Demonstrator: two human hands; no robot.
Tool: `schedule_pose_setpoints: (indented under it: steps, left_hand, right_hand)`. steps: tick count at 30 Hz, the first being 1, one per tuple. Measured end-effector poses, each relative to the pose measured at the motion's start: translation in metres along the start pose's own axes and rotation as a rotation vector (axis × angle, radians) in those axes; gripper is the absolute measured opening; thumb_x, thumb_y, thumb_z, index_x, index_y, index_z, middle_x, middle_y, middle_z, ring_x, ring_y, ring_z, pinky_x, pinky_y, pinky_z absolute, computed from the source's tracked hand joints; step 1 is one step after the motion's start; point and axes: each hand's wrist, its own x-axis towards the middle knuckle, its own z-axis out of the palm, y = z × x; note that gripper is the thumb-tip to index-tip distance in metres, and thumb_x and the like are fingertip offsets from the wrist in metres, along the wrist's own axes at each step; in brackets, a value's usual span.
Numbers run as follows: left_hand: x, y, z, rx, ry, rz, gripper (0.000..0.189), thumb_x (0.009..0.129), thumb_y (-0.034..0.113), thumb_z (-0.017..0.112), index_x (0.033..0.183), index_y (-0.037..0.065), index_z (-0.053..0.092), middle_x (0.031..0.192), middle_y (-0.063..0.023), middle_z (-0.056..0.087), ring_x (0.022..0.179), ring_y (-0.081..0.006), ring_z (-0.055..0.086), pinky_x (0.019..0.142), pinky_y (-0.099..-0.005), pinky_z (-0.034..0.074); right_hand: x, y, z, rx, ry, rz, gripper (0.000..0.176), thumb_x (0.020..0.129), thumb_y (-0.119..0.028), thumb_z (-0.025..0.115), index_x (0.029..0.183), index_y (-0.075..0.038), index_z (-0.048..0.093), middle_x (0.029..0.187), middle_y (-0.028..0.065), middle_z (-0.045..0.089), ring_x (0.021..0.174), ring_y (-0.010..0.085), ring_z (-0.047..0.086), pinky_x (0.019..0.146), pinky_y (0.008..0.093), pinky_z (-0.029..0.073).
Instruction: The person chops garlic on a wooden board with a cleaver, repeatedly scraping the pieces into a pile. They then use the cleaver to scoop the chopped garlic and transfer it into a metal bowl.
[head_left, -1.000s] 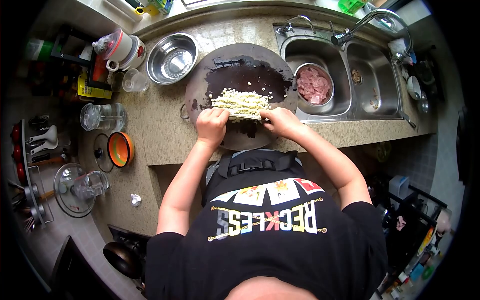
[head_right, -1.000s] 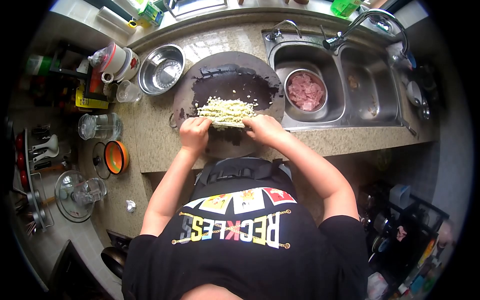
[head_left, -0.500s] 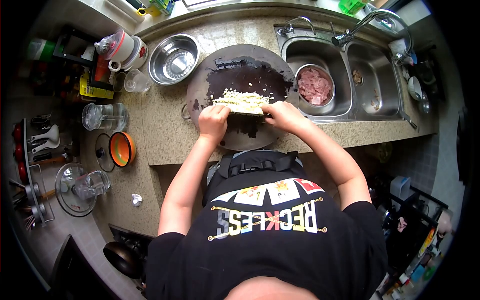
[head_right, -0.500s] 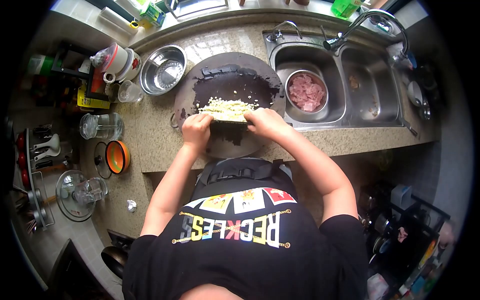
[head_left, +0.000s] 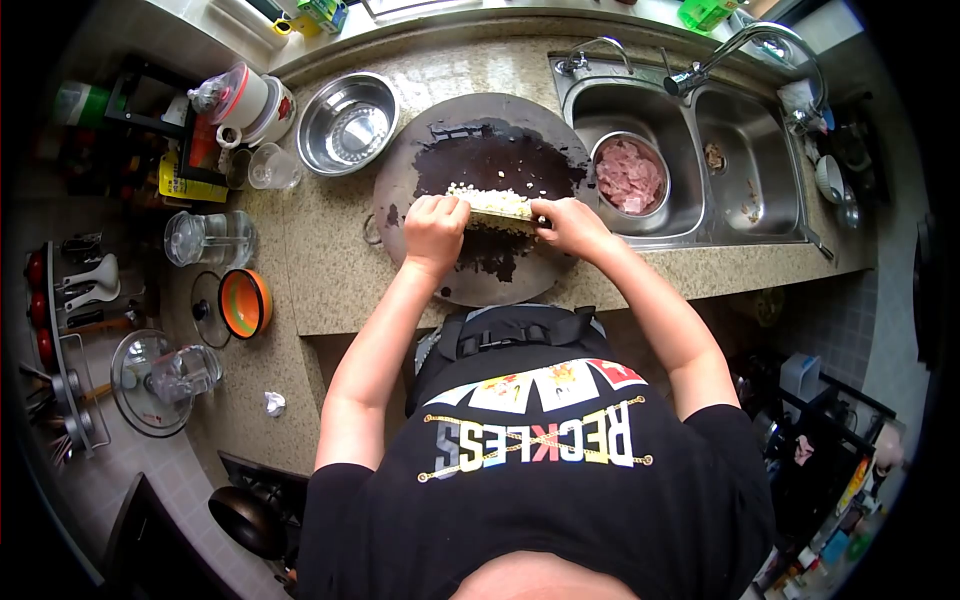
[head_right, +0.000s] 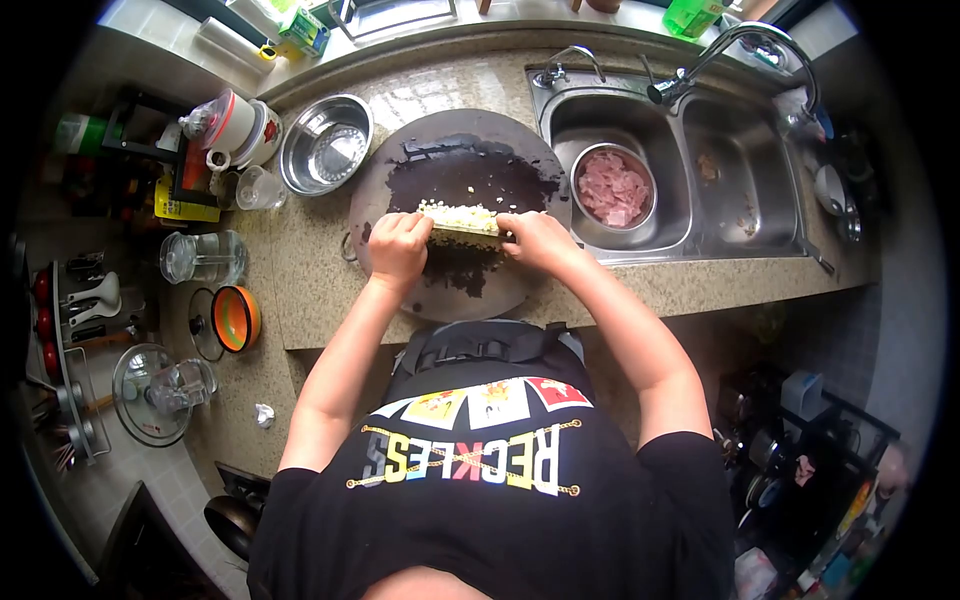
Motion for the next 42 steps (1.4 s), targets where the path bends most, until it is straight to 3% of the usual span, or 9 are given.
schedule_pose_setpoints:
  steps: [3, 6, 11, 24, 28, 31, 34, 38, 42]
  left_hand:
    - [0.001, -0.005, 0.005, -0.003, -0.034, -0.016, 0.009, 0.068, 0.002, 0.06, 0.071, 0.01, 0.059, 0.073, -0.0036, 0.062, 0.072, -0.0234, 0.063, 0.069, -0.0359, 0.051]
    - [-0.017, -0.02, 0.023, -0.084, 0.021, -0.102, 0.012, 0.068, 0.001, 0.059, 0.075, 0.01, 0.062, 0.074, -0.004, 0.065, 0.074, -0.024, 0.064, 0.07, -0.0367, 0.052]
    - [-0.014, -0.024, 0.018, -0.145, -0.012, -0.236, 0.015, 0.072, 0.0, 0.058, 0.077, 0.012, 0.066, 0.075, -0.0058, 0.067, 0.074, -0.0269, 0.065, 0.068, -0.0381, 0.051]
    - [0.016, -0.013, 0.016, -0.015, -0.075, -0.015, 0.009, 0.07, 0.002, 0.061, 0.069, 0.01, 0.057, 0.071, -0.0048, 0.061, 0.072, -0.0259, 0.063, 0.07, -0.0381, 0.05]
    - [-0.002, -0.025, 0.03, -0.108, -0.006, -0.109, 0.013, 0.071, 0.0, 0.06, 0.076, 0.011, 0.064, 0.076, -0.0042, 0.067, 0.076, -0.0256, 0.066, 0.071, -0.0383, 0.051]
    - [-0.005, -0.029, 0.029, -0.131, -0.069, -0.251, 0.018, 0.072, 0.0, 0.061, 0.082, 0.013, 0.07, 0.081, -0.0044, 0.071, 0.077, -0.0277, 0.067, 0.071, -0.038, 0.052]
    - [0.0, -0.025, 0.027, -0.119, -0.093, -0.27, 0.016, 0.072, 0.001, 0.061, 0.081, 0.012, 0.069, 0.079, -0.0041, 0.069, 0.077, -0.0265, 0.067, 0.071, -0.0384, 0.051]
    - [0.012, -0.014, 0.027, -0.019, -0.053, -0.132, 0.009, 0.07, 0.002, 0.061, 0.072, 0.011, 0.061, 0.072, -0.0045, 0.063, 0.073, -0.0262, 0.064, 0.068, -0.0386, 0.05]
    - [0.033, -0.007, 0.013, 0.011, -0.06, -0.015, 0.009, 0.069, 0.003, 0.061, 0.069, 0.011, 0.056, 0.07, -0.0042, 0.058, 0.072, -0.0256, 0.061, 0.069, -0.0376, 0.049]
  right_hand:
    - [-0.001, -0.006, -0.009, 0.079, 0.024, 0.033, 0.022, 0.082, -0.019, 0.07, 0.1, -0.006, 0.064, 0.092, 0.019, 0.069, 0.094, 0.0384, 0.066, 0.081, 0.0484, 0.053]
    - [0.016, -0.03, -0.03, -0.015, -0.104, 0.105, 0.021, 0.082, -0.019, 0.07, 0.098, -0.006, 0.067, 0.094, 0.0184, 0.07, 0.095, 0.0377, 0.067, 0.082, 0.0474, 0.053]
    - [0.03, -0.044, -0.054, -0.151, -0.147, -0.011, 0.019, 0.082, -0.021, 0.069, 0.095, -0.007, 0.069, 0.095, 0.0167, 0.07, 0.095, 0.0349, 0.068, 0.083, 0.0459, 0.054]
    - [0.01, -0.002, -0.02, 0.093, -0.021, 0.076, 0.024, 0.082, -0.02, 0.07, 0.101, -0.006, 0.066, 0.094, 0.018, 0.07, 0.096, 0.0369, 0.067, 0.082, 0.0464, 0.053]
    - [0.025, -0.026, -0.04, -0.035, -0.112, 0.119, 0.024, 0.082, -0.019, 0.07, 0.101, -0.005, 0.068, 0.094, 0.0177, 0.07, 0.096, 0.0364, 0.067, 0.084, 0.0462, 0.053]
    - [0.036, -0.034, -0.057, -0.171, -0.134, 0.003, 0.02, 0.082, -0.021, 0.07, 0.095, -0.005, 0.07, 0.095, 0.0176, 0.071, 0.097, 0.0347, 0.068, 0.084, 0.046, 0.054]
    - [0.044, -0.027, -0.059, -0.179, -0.168, 0.031, 0.021, 0.082, -0.021, 0.071, 0.096, -0.005, 0.07, 0.096, 0.0181, 0.071, 0.097, 0.0348, 0.068, 0.083, 0.0461, 0.054]
    - [0.034, 0.012, -0.031, 0.023, -0.094, 0.046, 0.024, 0.079, -0.017, 0.07, 0.098, -0.003, 0.065, 0.089, 0.0209, 0.068, 0.09, 0.0387, 0.066, 0.078, 0.046, 0.052]
    - [0.026, 0.026, -0.018, 0.14, -0.044, 0.066, 0.027, 0.08, -0.022, 0.073, 0.101, -0.007, 0.068, 0.096, 0.0167, 0.07, 0.095, 0.0357, 0.067, 0.082, 0.0459, 0.053]
